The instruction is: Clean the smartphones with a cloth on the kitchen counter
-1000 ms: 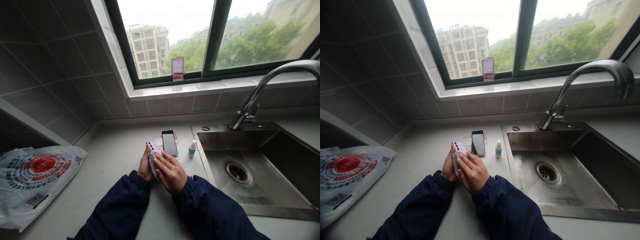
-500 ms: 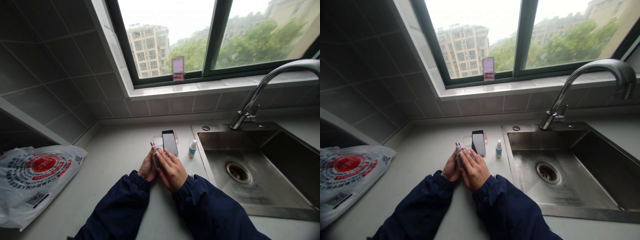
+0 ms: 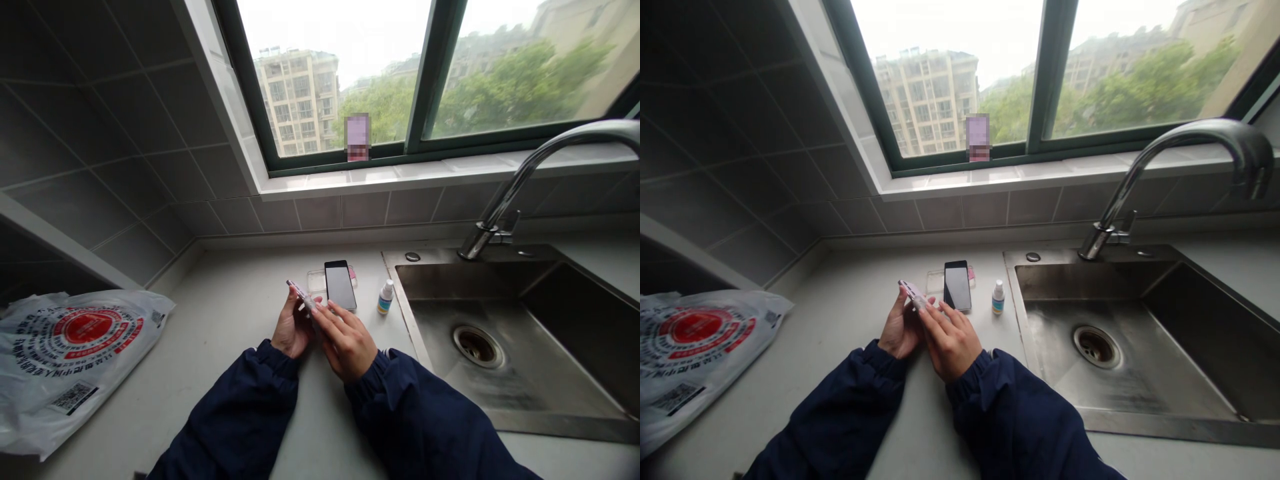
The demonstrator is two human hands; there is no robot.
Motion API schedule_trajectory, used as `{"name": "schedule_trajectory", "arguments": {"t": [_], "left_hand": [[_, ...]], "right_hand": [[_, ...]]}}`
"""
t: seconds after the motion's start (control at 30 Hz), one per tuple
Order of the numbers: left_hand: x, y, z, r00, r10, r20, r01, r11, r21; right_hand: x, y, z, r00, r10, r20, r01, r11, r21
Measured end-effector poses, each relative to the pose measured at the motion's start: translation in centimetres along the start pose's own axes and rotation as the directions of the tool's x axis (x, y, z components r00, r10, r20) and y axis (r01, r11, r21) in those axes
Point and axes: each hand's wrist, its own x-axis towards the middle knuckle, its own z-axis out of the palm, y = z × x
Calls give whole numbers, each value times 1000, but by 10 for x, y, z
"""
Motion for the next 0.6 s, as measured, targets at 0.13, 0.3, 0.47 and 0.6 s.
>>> {"name": "schedule_trajectory", "arguments": {"t": [0.13,0.3,0.47,0.6], "left_hand": [[-1,7,1,998,21,-60,-21,1000,8],[-2,8,4,994,16,-105,-19,999,-33],[1,0,1,992,-125,2,125,991,-41],[1,-3,-1,994,-113,9,113,994,-11]], "right_hand": [[0,1,3,998,-4,-56,4,1000,13],[0,2,4,991,-14,-134,19,999,36],[-1,2,4,991,-18,-135,29,996,79],[-1,3,6,991,16,-134,2,991,135]]}}
